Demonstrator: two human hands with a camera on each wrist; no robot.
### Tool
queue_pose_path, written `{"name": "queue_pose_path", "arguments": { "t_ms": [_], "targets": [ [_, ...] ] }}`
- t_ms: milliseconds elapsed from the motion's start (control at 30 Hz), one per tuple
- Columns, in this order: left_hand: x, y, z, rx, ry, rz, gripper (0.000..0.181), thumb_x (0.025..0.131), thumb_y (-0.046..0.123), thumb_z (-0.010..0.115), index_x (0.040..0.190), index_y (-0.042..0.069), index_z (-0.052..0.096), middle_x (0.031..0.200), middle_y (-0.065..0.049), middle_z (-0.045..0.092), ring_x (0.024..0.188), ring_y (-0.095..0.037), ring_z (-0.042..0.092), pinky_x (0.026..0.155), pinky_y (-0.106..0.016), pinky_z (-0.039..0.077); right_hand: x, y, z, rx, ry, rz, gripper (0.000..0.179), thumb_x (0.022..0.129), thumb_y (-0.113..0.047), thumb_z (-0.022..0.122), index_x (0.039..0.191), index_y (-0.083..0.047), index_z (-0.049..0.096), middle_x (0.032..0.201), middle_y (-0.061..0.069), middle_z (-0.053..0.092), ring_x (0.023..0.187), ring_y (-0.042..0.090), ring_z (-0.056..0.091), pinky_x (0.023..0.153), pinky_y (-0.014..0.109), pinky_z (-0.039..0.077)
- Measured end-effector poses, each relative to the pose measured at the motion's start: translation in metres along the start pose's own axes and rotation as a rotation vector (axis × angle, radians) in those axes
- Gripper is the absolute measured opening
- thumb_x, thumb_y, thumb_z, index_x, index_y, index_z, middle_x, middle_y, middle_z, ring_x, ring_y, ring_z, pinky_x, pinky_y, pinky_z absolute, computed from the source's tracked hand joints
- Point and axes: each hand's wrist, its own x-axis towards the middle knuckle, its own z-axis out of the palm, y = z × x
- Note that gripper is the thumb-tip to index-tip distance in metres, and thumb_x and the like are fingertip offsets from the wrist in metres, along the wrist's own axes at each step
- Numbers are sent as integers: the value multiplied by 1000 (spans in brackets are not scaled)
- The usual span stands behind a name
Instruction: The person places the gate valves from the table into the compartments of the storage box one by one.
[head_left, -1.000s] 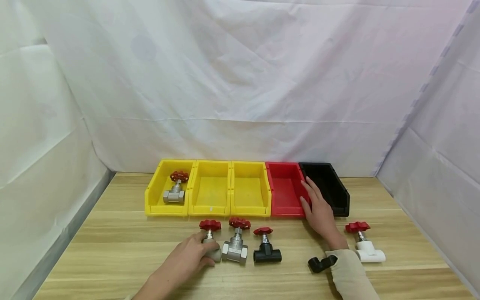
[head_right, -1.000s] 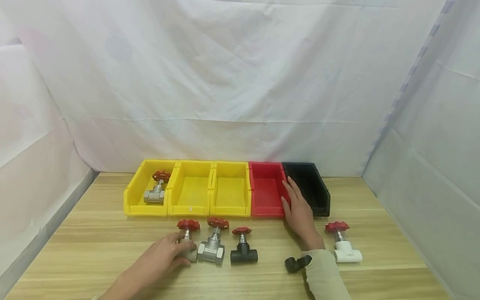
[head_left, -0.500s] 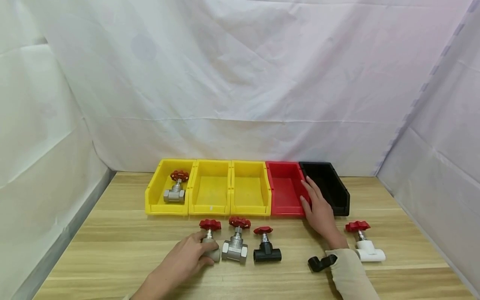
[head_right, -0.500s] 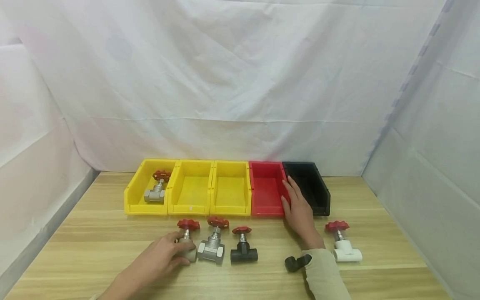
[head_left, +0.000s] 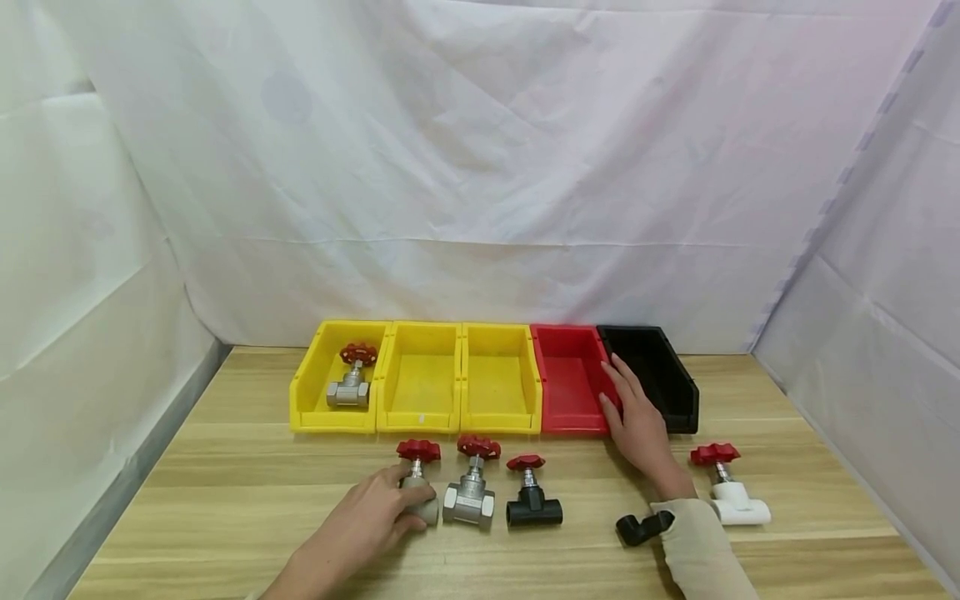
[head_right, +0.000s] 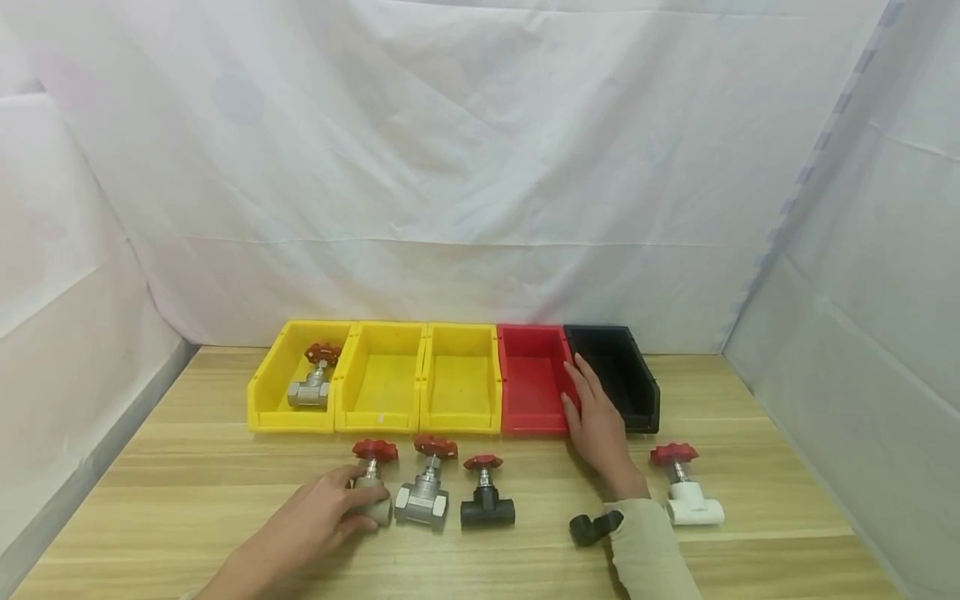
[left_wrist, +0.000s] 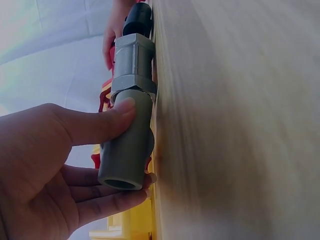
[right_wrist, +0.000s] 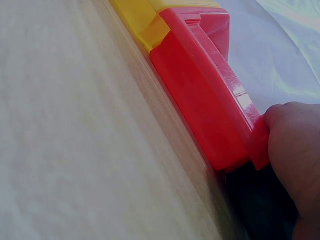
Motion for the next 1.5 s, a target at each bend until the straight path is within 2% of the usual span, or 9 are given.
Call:
{"name": "queue_pose_path", "arguments": {
  "t_ms": [367, 567, 867, 1033, 1200, 1333, 1500],
  "targets": [
    [1, 1, -6, -4, 3, -25, 30, 80, 28, 76, 107, 16, 73, 120, -31, 56, 101, -45, 60, 81, -55, 51, 0, 1, 0, -5, 7, -6, 62, 92, -11, 64, 147, -15, 37, 155, 3, 26, 109, 32, 56, 77, 49, 54],
    [3, -2, -9, -4, 47, -2, 34, 79, 29, 76, 111, 16, 72, 119, -31, 57, 99, -44, 61, 81, -54, 51, 0, 1, 1, -6, 3, -1, 62, 91, -11, 64, 147, -15, 37, 155, 3, 26, 110, 32, 56, 76, 49, 54],
    [16, -8, -15, 14, 144, 62, 39, 78, 24, 77, 116, 15, 70, 112, -29, 60, 91, -40, 63, 75, -48, 55, -1, 2, 2, -7, -3, 10, 63, 92, -12, 64, 148, -17, 36, 156, 1, 24, 118, 33, 51, 78, 51, 53],
    [22, -11, -17, 27, 173, 76, 37, 78, 24, 78, 113, 15, 71, 108, -26, 62, 87, -34, 64, 73, -43, 56, -1, 2, 3, -11, -8, 16, 63, 92, -12, 64, 148, -17, 35, 156, 1, 23, 121, 33, 49, 79, 52, 52],
    [30, -16, -18, 33, 233, 124, 34, 76, 19, 80, 109, 15, 72, 101, -22, 63, 77, -27, 64, 67, -36, 56, -1, 1, 2, -10, -9, 18, 63, 92, -12, 64, 148, -16, 36, 156, 1, 24, 121, 33, 48, 81, 52, 52],
    [36, -20, -19, 29, 246, 124, 32, 77, 19, 80, 108, 15, 72, 100, -21, 64, 76, -25, 64, 66, -35, 56, 0, 0, 2, -9, -12, 20, 63, 92, -12, 64, 148, -16, 36, 156, 2, 24, 122, 34, 48, 81, 52, 51],
    [45, -22, -18, 51, 245, 120, 29, 79, 22, 78, 107, 15, 73, 94, -15, 63, 73, -20, 59, 62, -31, 52, -1, 0, 2, -11, -5, 14, 62, 92, -12, 64, 147, -15, 37, 155, 3, 25, 118, 33, 51, 79, 51, 53]
  ]
}}
